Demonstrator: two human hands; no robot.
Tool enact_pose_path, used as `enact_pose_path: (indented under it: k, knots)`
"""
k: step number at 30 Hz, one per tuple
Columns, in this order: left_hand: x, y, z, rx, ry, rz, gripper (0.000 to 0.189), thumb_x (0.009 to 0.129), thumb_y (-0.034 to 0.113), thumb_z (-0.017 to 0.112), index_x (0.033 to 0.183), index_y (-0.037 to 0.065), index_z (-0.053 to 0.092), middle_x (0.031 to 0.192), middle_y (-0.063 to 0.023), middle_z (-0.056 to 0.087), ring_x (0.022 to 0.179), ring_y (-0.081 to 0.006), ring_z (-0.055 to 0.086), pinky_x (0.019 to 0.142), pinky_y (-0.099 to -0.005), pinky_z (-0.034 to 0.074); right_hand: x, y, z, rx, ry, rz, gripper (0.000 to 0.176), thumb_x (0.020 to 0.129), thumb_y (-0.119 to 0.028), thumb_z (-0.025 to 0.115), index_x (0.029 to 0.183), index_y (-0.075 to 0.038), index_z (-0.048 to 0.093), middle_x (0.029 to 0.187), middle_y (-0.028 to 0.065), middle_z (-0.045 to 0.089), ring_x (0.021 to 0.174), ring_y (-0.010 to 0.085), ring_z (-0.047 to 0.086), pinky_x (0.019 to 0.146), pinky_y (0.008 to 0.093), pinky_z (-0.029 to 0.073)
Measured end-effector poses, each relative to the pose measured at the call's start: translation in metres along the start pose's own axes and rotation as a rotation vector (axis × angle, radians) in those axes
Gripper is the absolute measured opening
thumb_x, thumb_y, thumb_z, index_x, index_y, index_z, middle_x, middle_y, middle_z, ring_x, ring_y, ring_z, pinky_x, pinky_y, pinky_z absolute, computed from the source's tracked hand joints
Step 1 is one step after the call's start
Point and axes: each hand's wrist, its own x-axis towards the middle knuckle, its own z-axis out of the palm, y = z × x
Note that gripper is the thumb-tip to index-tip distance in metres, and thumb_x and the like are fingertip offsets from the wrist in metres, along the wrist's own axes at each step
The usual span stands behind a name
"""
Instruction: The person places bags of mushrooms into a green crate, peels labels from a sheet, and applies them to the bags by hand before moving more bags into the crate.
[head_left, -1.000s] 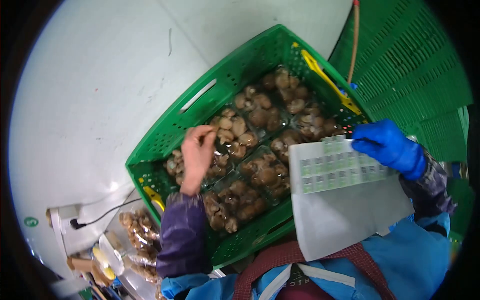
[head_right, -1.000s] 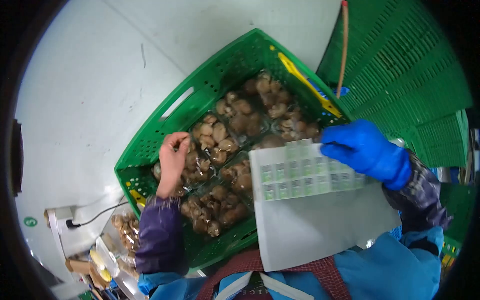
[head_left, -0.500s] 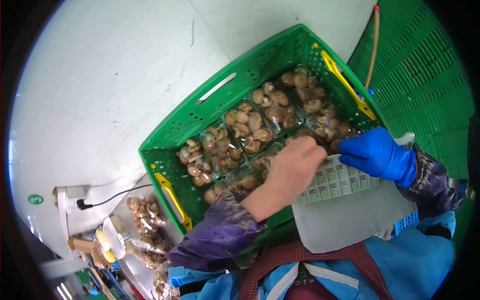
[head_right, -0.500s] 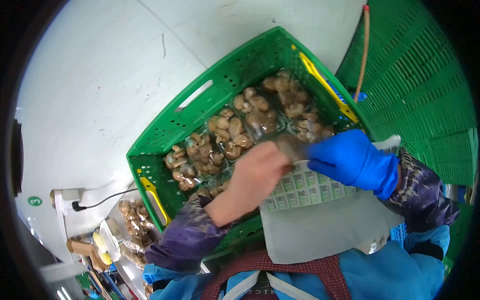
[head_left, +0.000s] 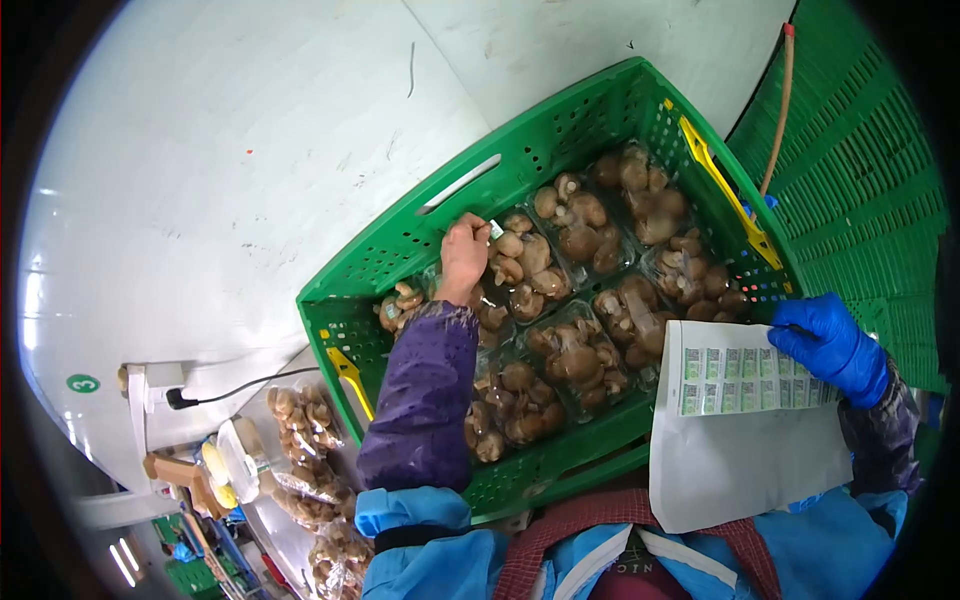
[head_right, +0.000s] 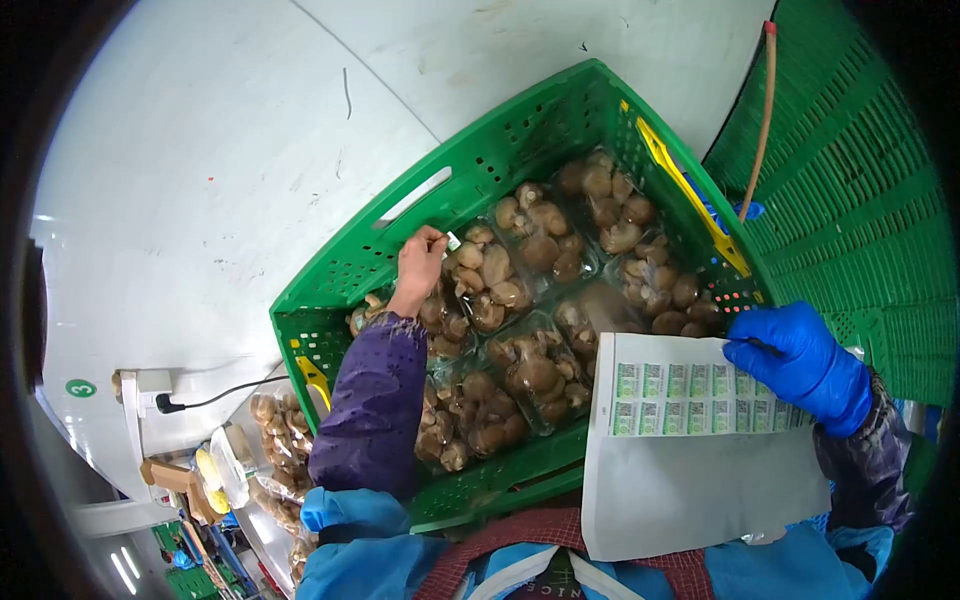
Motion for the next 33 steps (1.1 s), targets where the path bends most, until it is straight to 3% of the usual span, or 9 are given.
enact_pose_path:
  k: [6, 12, 14, 15, 20, 23, 27, 30, 33]
  knots:
    - [0.013, -0.001, 0.013, 0.193, -0.099, -0.095, 0.022, 0.076, 0.024, 0.063, 0.084, 0.004, 0.06, 0.088, -0.0147, 0.062, 0.086, -0.032, 0.058, 0.077, -0.0417, 0.045, -0.009, 0.013, 0.0, -0.02, 0.052, 0.006, 0.01, 0.077, -0.009, 0.062, 0.073, -0.002, 0.057, 0.059, 0.0133, 0.053, 0.051, 0.0268, 0.054, 0.047, 0.032, 0.041]
    - [0.001, 0.052, 0.008, 0.59, 0.088, 0.129, 0.018, 0.075, 0.014, 0.064, 0.085, 0.002, 0.057, 0.082, -0.0161, 0.061, 0.072, -0.0309, 0.061, 0.064, -0.0372, 0.049, -0.011, 0.026, -0.002, -0.02, 0.067, -0.071, 0.01, 0.077, -0.01, 0.062, 0.073, -0.003, 0.057, 0.059, 0.0137, 0.054, 0.051, 0.0279, 0.055, 0.048, 0.033, 0.043]
    - [0.012, 0.062, 0.015, -0.004, 0.057, 0.283, 0.014, 0.075, 0.009, 0.064, 0.084, 0.001, 0.056, 0.078, -0.0151, 0.061, 0.066, -0.0274, 0.061, 0.06, -0.0359, 0.048, -0.012, 0.03, -0.001, -0.001, 0.076, -0.063, 0.01, 0.077, -0.01, 0.063, 0.074, -0.003, 0.057, 0.06, 0.0137, 0.054, 0.052, 0.0285, 0.056, 0.048, 0.0332, 0.043]
    - [0.021, 0.067, 0.029, -0.326, -0.031, 0.148, 0.011, 0.075, 0.004, 0.062, 0.084, 0.001, 0.055, 0.075, -0.0144, 0.061, 0.065, -0.0246, 0.06, 0.06, -0.0343, 0.046, -0.012, 0.032, -0.002, 0.012, 0.081, -0.065, 0.01, 0.076, -0.01, 0.063, 0.074, -0.003, 0.057, 0.06, 0.0137, 0.055, 0.053, 0.0292, 0.056, 0.048, 0.0333, 0.043]
    - [0.047, 0.07, 0.071, -0.312, -0.212, 0.057, 0.009, 0.079, 0.001, 0.055, 0.088, 0.001, 0.055, 0.078, -0.0095, 0.061, 0.066, -0.0191, 0.06, 0.059, -0.0324, 0.047, -0.018, 0.044, -0.002, 0.022, 0.089, -0.056, 0.009, 0.076, -0.01, 0.063, 0.075, -0.003, 0.058, 0.061, 0.0131, 0.056, 0.054, 0.0287, 0.057, 0.049, 0.0332, 0.044]
    - [0.049, 0.067, 0.085, 0.179, -0.045, 0.283, 0.025, 0.073, -0.002, 0.052, 0.097, 0.005, 0.053, 0.081, -0.0184, 0.061, 0.077, -0.0395, 0.059, 0.065, -0.0447, 0.047, -0.02, 0.053, 0.001, -0.037, 0.141, -0.113, 0.008, 0.076, -0.009, 0.062, 0.075, -0.003, 0.058, 0.062, 0.0125, 0.056, 0.055, 0.0287, 0.057, 0.05, 0.0336, 0.045]
    - [0.032, 0.097, 0.069, 0.732, -0.051, 0.379, 0.043, 0.078, 0.004, 0.051, 0.117, 0.016, 0.038, 0.106, -0.0122, 0.049, 0.076, -0.0306, 0.062, 0.054, -0.0408, 0.051, -0.023, 0.053, -0.001, -0.068, 0.181, -0.095, 0.008, 0.078, -0.011, 0.061, 0.076, -0.004, 0.058, 0.063, 0.0131, 0.053, 0.057, 0.0312, 0.055, 0.05, 0.0355, 0.043]
    - [0.015, 0.125, 0.047, 0.521, 0.037, 0.519, 0.034, 0.077, 0.004, 0.055, 0.109, 0.012, 0.044, 0.101, -0.0149, 0.049, 0.07, -0.0357, 0.059, 0.056, -0.0452, 0.047, -0.023, 0.056, -0.001, -0.078, 0.234, -0.151, 0.009, 0.079, -0.012, 0.06, 0.076, -0.004, 0.057, 0.063, 0.0139, 0.053, 0.057, 0.0311, 0.055, 0.05, 0.0357, 0.043]
    - [-0.025, 0.168, 0.027, -0.032, -0.108, 0.575, 0.021, 0.082, 0.006, 0.054, 0.102, 0.008, 0.05, 0.081, -0.0078, 0.052, 0.064, -0.0194, 0.055, 0.054, -0.033, 0.043, -0.02, 0.052, 0.0, -0.082, 0.271, -0.195, 0.01, 0.079, -0.014, 0.061, 0.076, -0.005, 0.057, 0.062, 0.0137, 0.053, 0.055, 0.0316, 0.054, 0.05, 0.0364, 0.043]
